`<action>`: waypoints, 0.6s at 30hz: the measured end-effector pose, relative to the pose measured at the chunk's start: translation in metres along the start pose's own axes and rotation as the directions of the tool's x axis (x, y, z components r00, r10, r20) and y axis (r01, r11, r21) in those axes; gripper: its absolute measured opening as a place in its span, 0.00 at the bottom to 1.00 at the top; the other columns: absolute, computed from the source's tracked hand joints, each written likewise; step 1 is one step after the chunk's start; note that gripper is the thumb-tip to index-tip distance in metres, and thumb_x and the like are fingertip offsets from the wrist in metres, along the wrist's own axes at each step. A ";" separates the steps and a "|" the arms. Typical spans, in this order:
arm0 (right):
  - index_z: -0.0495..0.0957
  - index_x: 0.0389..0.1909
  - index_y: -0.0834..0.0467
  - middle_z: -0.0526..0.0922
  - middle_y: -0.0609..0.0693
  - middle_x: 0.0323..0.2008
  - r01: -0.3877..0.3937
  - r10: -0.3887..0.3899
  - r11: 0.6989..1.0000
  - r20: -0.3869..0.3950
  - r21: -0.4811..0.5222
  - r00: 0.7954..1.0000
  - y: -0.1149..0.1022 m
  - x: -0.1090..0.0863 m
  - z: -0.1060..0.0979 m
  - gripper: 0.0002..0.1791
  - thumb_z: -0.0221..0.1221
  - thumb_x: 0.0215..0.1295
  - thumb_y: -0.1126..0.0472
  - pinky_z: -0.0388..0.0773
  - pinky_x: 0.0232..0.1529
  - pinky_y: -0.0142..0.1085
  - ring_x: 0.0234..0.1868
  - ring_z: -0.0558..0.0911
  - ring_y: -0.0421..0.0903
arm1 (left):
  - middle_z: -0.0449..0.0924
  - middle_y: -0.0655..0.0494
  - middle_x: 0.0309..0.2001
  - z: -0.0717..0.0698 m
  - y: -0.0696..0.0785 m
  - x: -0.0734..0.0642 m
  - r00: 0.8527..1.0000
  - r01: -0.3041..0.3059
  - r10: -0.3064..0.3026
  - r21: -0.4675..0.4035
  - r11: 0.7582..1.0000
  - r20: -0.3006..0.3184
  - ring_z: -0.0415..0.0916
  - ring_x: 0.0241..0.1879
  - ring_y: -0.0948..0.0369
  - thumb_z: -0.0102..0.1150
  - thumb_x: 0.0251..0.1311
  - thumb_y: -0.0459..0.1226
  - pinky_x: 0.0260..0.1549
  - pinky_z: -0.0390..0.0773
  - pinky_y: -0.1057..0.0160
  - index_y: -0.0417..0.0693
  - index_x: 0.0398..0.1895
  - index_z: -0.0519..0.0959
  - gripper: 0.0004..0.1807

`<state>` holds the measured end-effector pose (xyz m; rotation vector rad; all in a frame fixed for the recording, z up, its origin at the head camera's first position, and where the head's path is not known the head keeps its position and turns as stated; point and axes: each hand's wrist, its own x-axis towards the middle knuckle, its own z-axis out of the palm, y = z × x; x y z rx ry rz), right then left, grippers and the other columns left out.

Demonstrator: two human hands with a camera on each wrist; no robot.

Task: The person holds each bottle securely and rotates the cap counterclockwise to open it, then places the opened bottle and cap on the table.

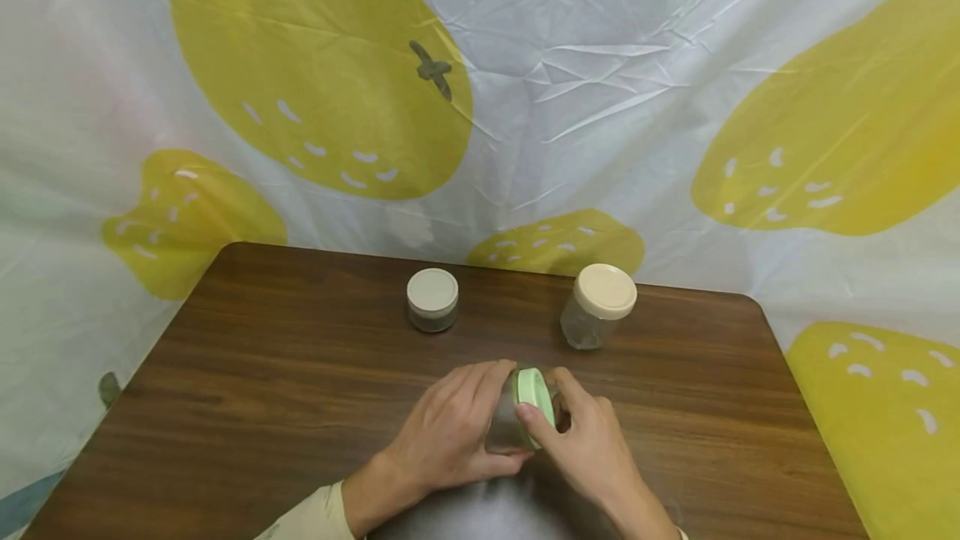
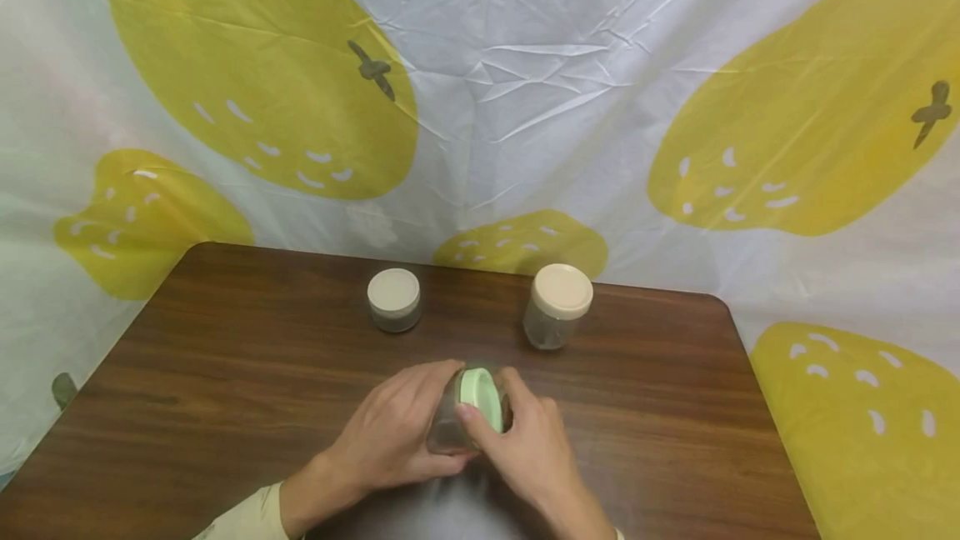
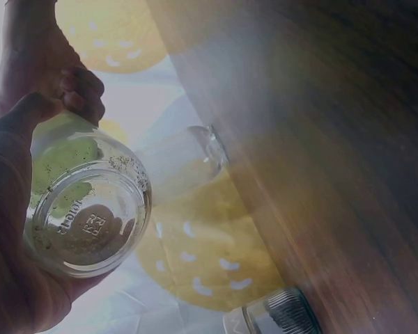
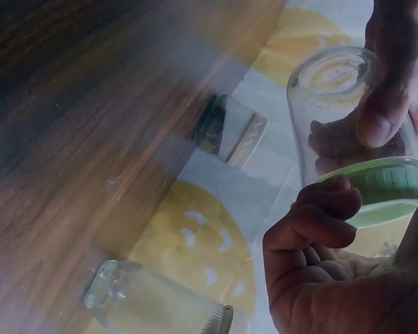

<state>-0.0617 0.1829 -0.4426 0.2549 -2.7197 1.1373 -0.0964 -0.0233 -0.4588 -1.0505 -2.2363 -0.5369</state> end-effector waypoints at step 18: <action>0.80 0.53 0.45 0.78 0.35 0.21 0.097 -0.098 0.993 0.016 0.061 0.995 0.008 -0.001 -0.003 0.21 0.72 0.61 0.46 0.73 0.22 0.29 0.20 0.74 0.27 | 0.85 0.55 0.52 -0.006 0.000 0.001 0.991 0.086 -0.074 -0.103 0.991 0.108 0.85 0.51 0.60 0.79 0.40 0.62 0.52 0.85 0.63 0.44 0.66 0.74 0.52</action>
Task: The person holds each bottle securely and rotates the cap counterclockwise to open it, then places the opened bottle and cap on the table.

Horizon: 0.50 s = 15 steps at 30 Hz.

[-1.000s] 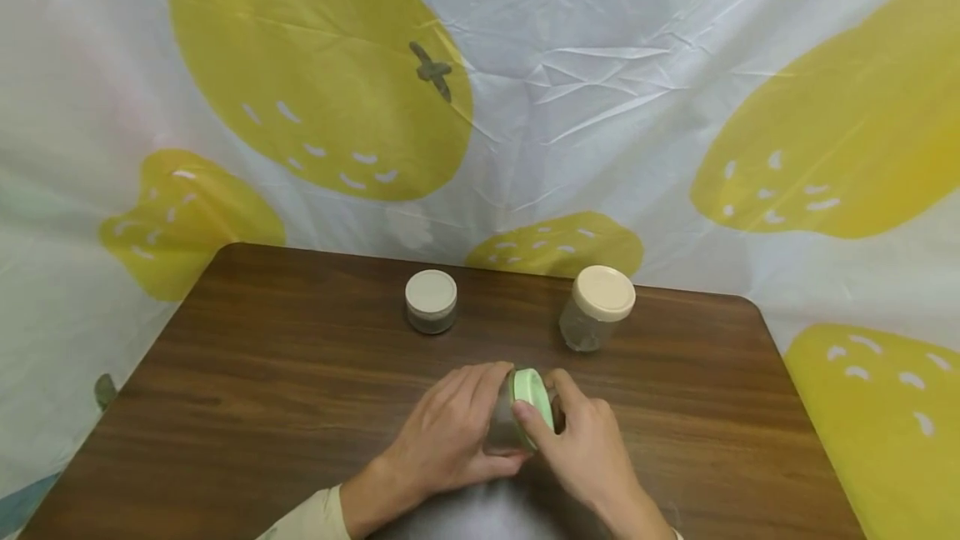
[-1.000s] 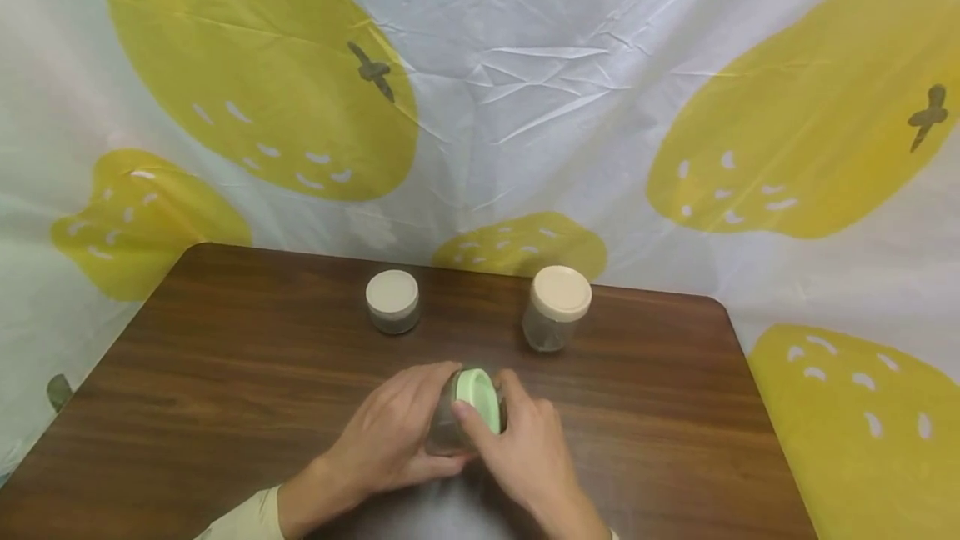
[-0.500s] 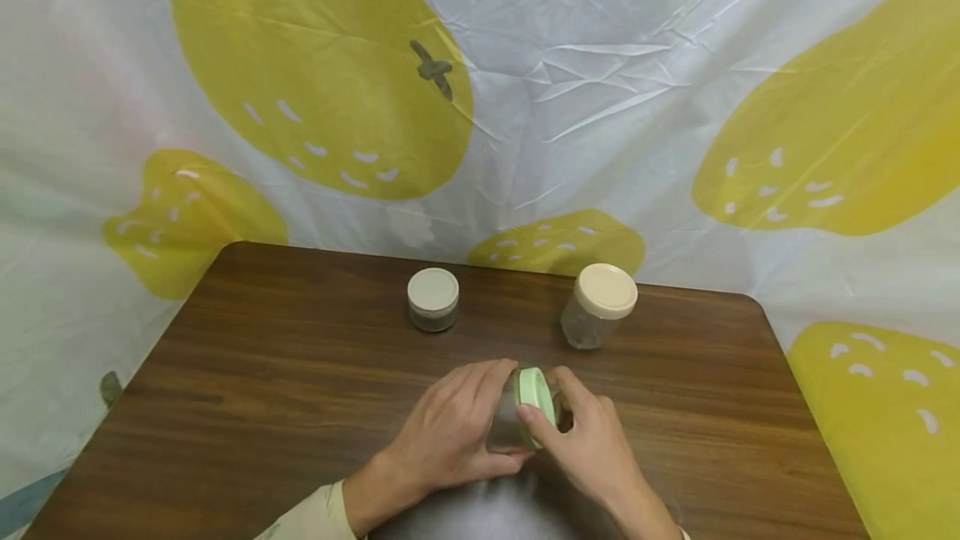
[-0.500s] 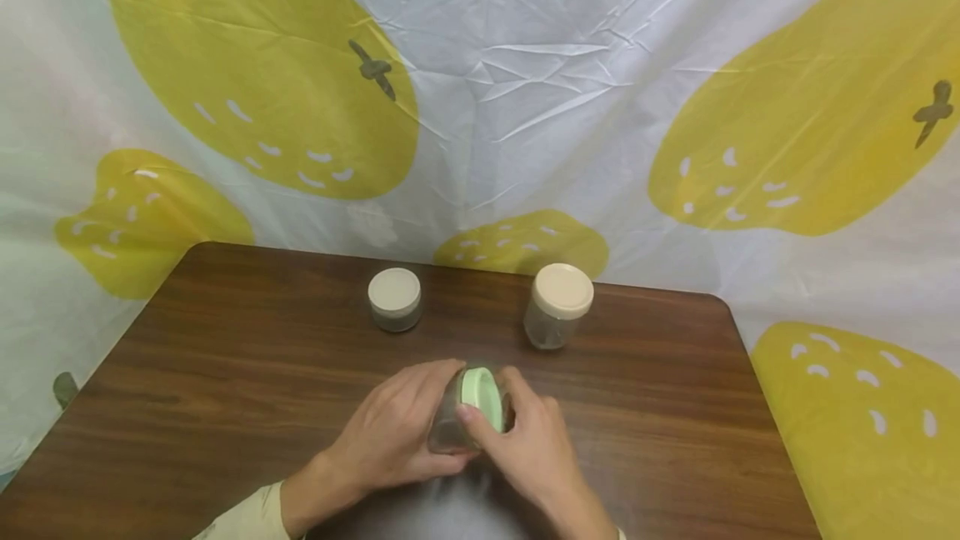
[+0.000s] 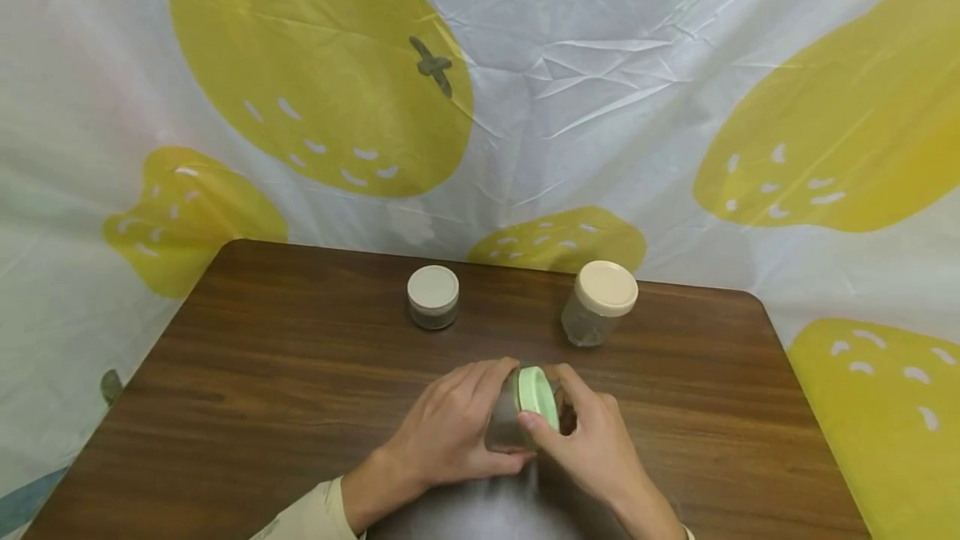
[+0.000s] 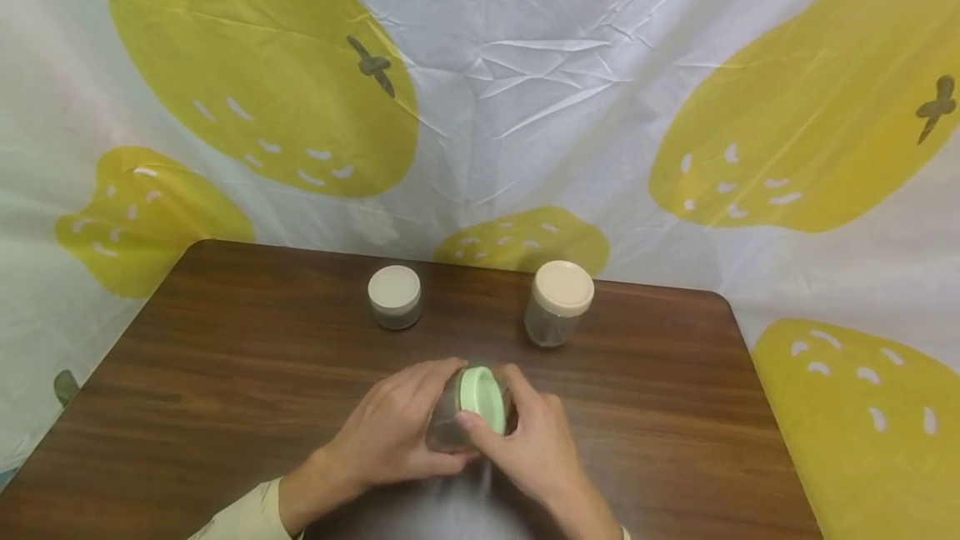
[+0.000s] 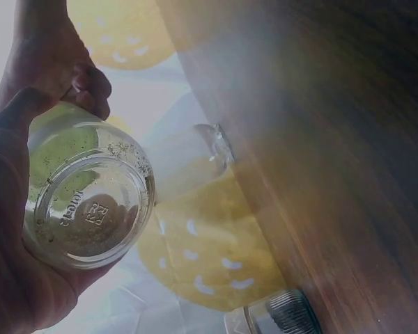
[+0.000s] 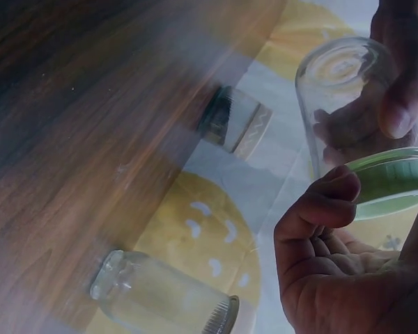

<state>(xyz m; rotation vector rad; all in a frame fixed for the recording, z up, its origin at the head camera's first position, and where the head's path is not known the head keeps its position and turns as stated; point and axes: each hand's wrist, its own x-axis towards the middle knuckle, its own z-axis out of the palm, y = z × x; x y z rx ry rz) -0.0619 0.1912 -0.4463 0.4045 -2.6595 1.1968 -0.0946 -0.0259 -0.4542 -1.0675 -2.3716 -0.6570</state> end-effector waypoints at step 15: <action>0.73 0.66 0.52 0.78 0.35 0.29 0.245 -0.247 0.969 0.102 0.029 0.964 0.017 0.002 -0.010 0.34 0.73 0.61 0.51 0.75 0.30 0.23 0.27 0.77 0.30 | 0.84 0.56 0.49 -0.003 -0.001 0.003 0.999 -0.052 0.052 0.021 0.998 -0.003 0.84 0.48 0.62 0.78 0.38 0.62 0.49 0.85 0.63 0.45 0.63 0.74 0.50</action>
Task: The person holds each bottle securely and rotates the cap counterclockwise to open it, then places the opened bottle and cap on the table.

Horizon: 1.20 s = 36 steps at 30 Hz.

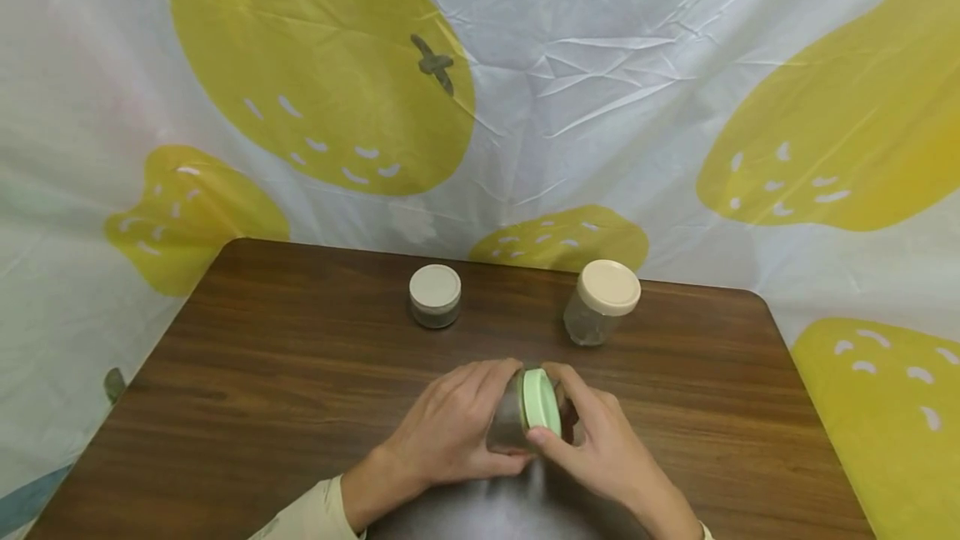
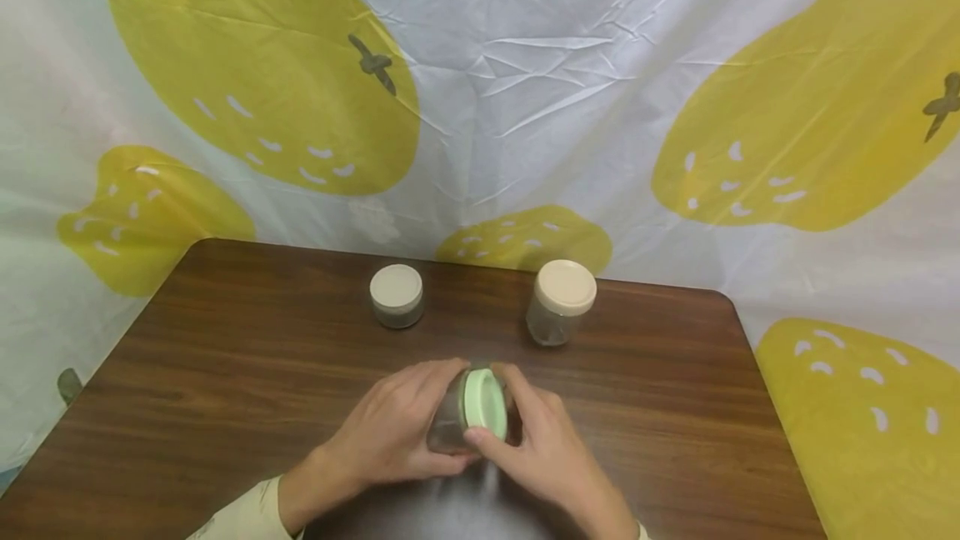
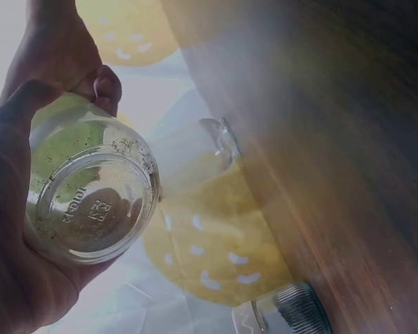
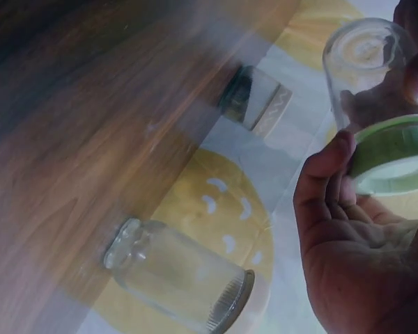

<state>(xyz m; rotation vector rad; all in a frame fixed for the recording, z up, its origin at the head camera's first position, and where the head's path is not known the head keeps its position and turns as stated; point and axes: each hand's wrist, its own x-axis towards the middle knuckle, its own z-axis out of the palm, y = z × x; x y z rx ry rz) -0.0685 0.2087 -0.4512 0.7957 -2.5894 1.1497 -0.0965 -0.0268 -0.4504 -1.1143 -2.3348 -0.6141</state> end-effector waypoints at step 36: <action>0.59 0.82 0.50 0.78 0.46 0.68 0.018 -0.015 0.997 0.030 -0.076 0.999 -0.003 -0.009 -0.005 0.50 0.74 0.62 0.52 0.85 0.49 0.39 0.51 0.82 0.36 | 0.86 0.57 0.54 -0.002 -0.002 0.004 0.996 -0.002 -0.002 0.048 0.999 0.094 0.86 0.52 0.61 0.76 0.42 0.65 0.56 0.84 0.63 0.47 0.67 0.74 0.51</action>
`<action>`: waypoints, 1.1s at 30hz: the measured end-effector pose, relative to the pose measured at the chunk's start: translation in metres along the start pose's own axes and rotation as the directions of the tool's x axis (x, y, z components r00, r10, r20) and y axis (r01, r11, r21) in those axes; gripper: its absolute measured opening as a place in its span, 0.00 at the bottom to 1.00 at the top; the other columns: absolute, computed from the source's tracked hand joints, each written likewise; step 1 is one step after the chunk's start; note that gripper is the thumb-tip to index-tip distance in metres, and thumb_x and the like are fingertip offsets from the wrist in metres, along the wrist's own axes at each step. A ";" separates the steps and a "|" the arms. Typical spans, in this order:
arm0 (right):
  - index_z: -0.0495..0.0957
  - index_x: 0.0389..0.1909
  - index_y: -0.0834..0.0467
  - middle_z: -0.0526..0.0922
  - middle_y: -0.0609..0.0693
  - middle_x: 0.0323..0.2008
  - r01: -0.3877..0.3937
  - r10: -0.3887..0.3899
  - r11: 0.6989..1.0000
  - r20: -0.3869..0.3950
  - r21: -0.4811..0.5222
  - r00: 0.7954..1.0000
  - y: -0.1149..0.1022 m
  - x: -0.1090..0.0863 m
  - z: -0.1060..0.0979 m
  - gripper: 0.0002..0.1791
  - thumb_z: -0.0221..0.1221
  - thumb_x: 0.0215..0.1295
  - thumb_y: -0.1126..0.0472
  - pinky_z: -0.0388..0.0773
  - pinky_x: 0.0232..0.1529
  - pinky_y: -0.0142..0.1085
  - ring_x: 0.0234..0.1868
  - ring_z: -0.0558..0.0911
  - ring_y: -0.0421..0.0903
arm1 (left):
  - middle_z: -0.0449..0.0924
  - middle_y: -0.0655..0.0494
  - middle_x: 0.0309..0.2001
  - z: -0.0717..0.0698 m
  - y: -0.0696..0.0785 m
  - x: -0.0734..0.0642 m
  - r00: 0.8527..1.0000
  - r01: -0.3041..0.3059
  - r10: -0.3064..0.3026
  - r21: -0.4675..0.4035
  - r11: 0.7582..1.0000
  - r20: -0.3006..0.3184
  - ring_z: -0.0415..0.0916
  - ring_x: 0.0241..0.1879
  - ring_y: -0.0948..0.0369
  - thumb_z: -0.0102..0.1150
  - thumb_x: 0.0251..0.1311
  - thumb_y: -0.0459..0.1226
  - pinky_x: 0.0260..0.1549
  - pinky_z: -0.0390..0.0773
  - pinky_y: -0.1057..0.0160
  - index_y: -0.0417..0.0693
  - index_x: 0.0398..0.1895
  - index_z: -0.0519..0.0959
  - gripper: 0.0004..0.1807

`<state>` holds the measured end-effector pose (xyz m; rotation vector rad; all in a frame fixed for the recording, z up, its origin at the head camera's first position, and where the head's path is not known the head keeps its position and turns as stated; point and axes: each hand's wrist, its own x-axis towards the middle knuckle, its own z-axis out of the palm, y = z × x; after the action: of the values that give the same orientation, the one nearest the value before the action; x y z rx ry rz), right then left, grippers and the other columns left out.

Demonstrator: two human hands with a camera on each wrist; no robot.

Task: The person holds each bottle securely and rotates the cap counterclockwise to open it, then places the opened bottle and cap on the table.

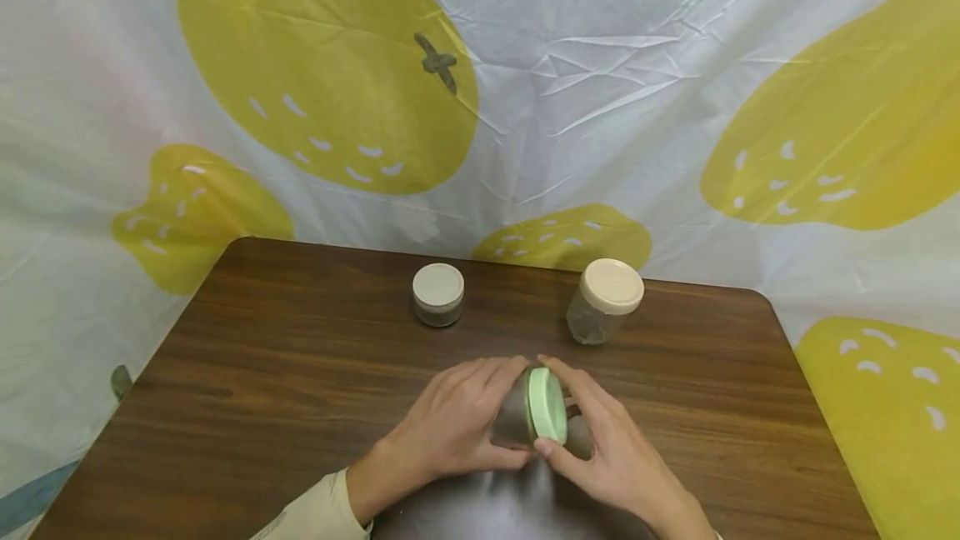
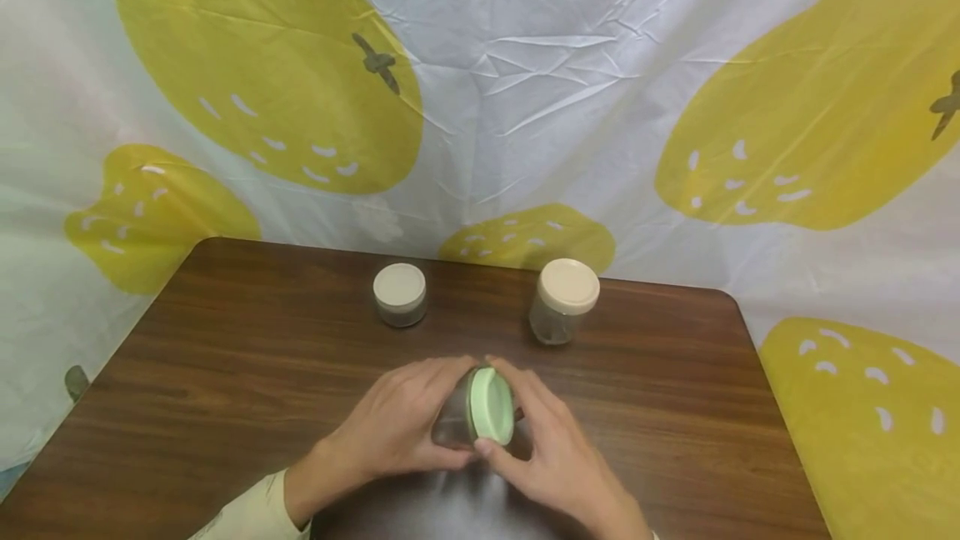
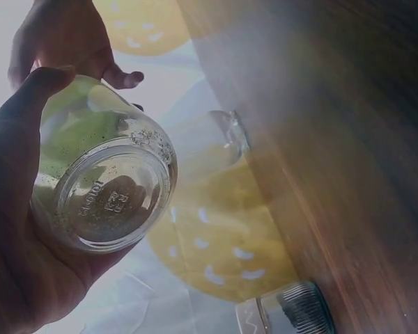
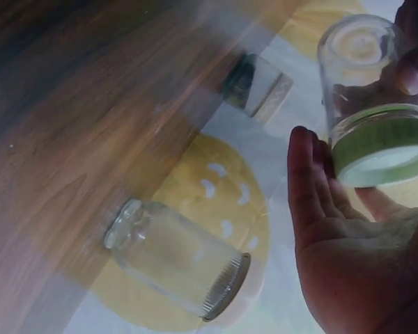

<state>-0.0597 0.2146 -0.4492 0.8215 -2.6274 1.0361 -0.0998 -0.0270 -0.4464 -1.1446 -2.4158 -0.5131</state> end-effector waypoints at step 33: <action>0.78 0.20 0.46 0.73 0.34 0.15 -0.482 0.466 0.870 -0.149 -0.105 0.872 -0.035 0.004 0.003 0.21 0.62 0.74 0.43 0.66 0.24 0.29 0.19 0.68 0.31 | 0.86 0.60 0.53 -0.003 0.008 0.002 1.000 -0.021 0.021 0.040 0.999 -0.003 0.85 0.50 0.64 0.77 0.37 0.70 0.51 0.85 0.64 0.51 0.64 0.75 0.53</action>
<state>-0.0431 0.1896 -0.4301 0.0664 -2.8206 0.9478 -0.0936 -0.0225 -0.4420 -1.1500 -2.3982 -0.4583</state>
